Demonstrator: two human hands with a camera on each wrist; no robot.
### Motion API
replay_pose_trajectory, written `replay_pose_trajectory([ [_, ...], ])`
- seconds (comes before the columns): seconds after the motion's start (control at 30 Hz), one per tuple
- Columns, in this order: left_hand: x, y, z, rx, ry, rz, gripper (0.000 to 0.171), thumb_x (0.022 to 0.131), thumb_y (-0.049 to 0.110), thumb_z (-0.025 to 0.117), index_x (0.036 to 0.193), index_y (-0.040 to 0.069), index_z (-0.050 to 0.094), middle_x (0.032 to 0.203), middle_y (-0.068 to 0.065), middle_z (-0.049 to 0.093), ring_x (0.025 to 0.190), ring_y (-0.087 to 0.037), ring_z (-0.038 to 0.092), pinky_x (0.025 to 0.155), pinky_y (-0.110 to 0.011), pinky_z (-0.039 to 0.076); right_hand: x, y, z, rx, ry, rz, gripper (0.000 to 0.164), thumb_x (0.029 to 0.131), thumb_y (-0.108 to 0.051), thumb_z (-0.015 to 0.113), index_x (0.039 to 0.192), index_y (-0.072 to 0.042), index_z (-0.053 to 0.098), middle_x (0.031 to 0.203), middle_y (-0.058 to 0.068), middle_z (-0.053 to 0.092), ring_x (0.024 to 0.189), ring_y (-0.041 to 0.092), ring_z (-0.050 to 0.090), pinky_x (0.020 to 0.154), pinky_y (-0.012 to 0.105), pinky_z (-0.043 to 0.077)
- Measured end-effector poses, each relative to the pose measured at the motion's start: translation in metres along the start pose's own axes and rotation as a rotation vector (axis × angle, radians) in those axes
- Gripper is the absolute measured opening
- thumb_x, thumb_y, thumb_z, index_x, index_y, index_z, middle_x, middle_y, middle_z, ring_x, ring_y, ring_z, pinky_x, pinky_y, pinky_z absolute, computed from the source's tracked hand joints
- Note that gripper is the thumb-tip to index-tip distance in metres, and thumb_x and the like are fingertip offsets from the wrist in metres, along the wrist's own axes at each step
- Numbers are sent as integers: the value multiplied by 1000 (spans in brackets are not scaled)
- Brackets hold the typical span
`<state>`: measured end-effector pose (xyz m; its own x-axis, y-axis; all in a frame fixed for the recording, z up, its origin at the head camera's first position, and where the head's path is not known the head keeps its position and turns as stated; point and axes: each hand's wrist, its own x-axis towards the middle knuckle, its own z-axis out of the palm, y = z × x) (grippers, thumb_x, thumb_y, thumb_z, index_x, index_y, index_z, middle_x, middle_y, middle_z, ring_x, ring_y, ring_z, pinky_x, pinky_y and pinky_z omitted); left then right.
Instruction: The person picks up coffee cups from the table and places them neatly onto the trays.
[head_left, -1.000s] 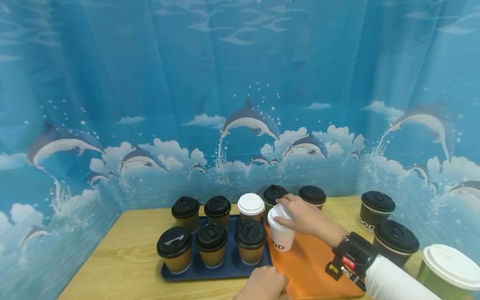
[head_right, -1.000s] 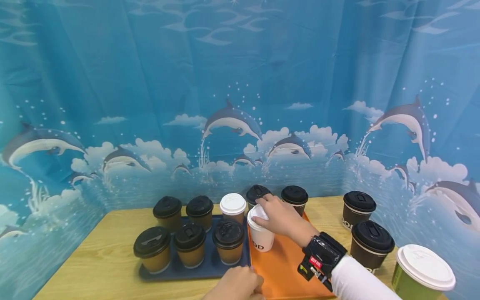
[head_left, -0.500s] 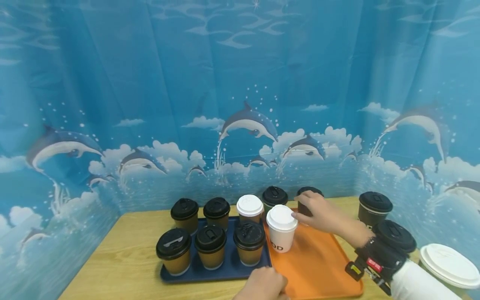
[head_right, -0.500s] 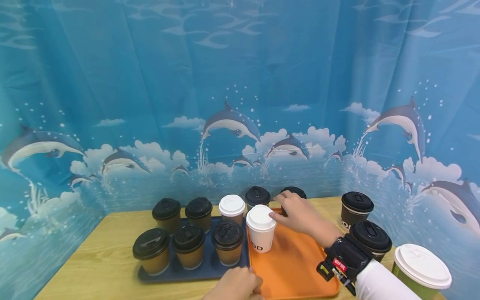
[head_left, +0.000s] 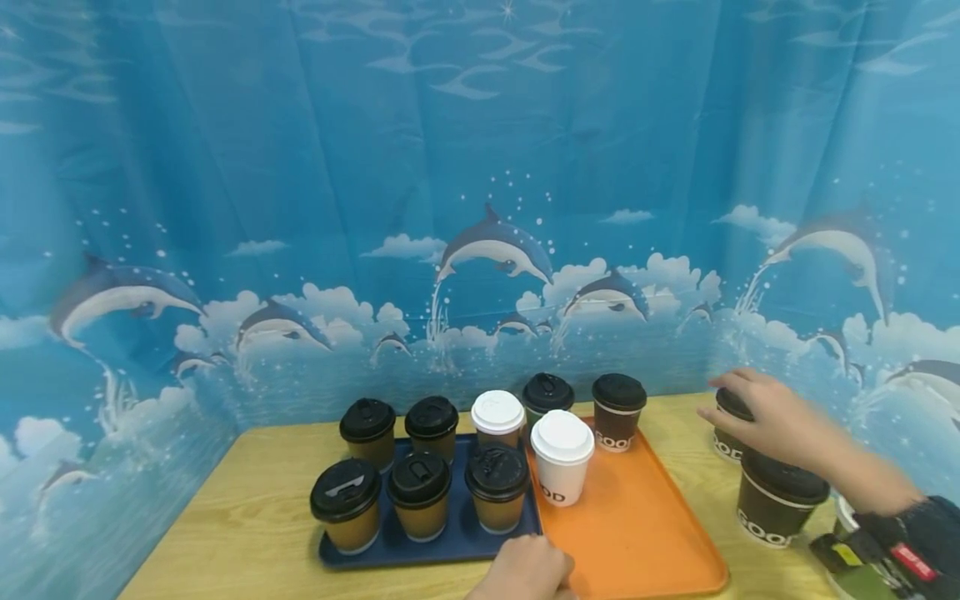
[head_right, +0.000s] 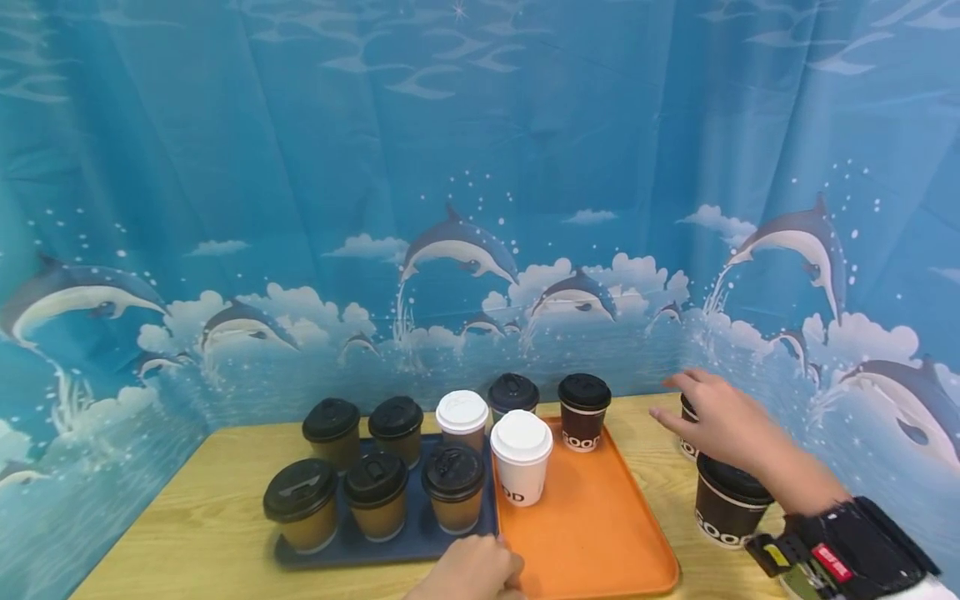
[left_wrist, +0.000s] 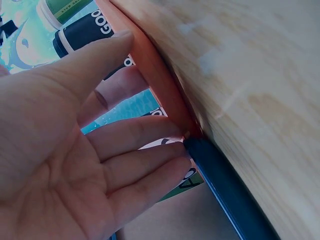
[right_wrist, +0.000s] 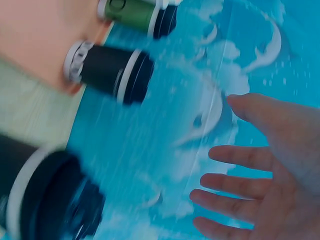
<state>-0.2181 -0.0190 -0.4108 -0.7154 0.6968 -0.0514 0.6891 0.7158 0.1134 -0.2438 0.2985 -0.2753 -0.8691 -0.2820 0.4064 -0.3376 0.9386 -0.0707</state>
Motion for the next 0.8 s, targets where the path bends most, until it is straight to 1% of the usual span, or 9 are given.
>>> replay_pose_trajectory([
  [0.07, 0, 0, 0, 1, 8, 2, 20, 81, 36, 67, 66, 23, 63, 53, 14, 49, 49, 0, 45, 47, -19, 37, -11, 14, -3, -2, -14, 34, 53, 88, -41, 61, 114, 5, 59, 115, 31, 54, 101, 49, 52, 78, 61, 44],
  [0.2, -1, 0, 0, -12, 12, 0, 17, 79, 36, 68, 68, 24, 64, 54, 15, 52, 51, 1, 47, 48, -18, 38, -38, 41, -3, -40, -79, 138, 57, 88, -45, 59, 113, 6, 59, 114, 35, 51, 98, 52, 51, 73, 61, 44],
  [0.33, 0, -1, 0, -42, -17, -10, 16, 81, 35, 68, 71, 23, 66, 56, 15, 54, 51, 2, 47, 49, -17, 39, -65, 64, 6, -117, -115, 218, 61, 86, -49, 59, 105, 9, 61, 103, 36, 54, 89, 52, 53, 67, 58, 45],
  [0.43, 0, -2, 1, -55, -27, -14, 16, 81, 36, 68, 71, 23, 66, 56, 15, 54, 51, 2, 47, 49, -17, 39, -82, 79, 13, -154, -107, 253, 61, 85, -48, 61, 100, 12, 61, 96, 35, 56, 85, 52, 53, 66, 58, 45],
  [0.5, 0, -2, 1, -62, -28, -11, 17, 82, 35, 68, 71, 22, 66, 56, 14, 53, 50, 2, 46, 49, -17, 39, -92, 87, 17, -164, -92, 270, 63, 83, -47, 63, 98, 14, 60, 93, 35, 56, 84, 53, 51, 67, 59, 44],
  [0.57, 0, -2, 1, -68, -29, -7, 17, 82, 35, 68, 71, 22, 66, 55, 14, 52, 49, 1, 46, 48, -17, 38, -101, 93, 20, -173, -92, 305, 66, 82, -49, 64, 98, 16, 59, 92, 36, 55, 84, 54, 50, 67, 60, 43],
  [0.63, 0, -2, 1, -75, -31, -4, 18, 82, 35, 67, 71, 22, 66, 54, 14, 51, 49, 1, 45, 48, -17, 38, -108, 98, 24, -178, -106, 338, 71, 81, -52, 63, 97, 17, 58, 90, 36, 54, 83, 54, 49, 67, 61, 43],
  [0.7, -1, -2, 0, -76, -31, -1, 18, 82, 34, 67, 70, 22, 66, 54, 14, 51, 49, 1, 45, 47, -17, 38, -113, 100, 26, -169, -138, 371, 74, 81, -55, 62, 97, 18, 57, 90, 37, 52, 82, 54, 48, 67, 61, 42],
  [0.8, 0, -1, 0, -76, -29, -3, 18, 82, 35, 67, 70, 22, 66, 54, 14, 51, 49, 1, 45, 48, -17, 38, -119, 101, 29, -139, -158, 396, 76, 81, -56, 61, 98, 18, 55, 88, 36, 52, 82, 54, 49, 65, 59, 43],
])
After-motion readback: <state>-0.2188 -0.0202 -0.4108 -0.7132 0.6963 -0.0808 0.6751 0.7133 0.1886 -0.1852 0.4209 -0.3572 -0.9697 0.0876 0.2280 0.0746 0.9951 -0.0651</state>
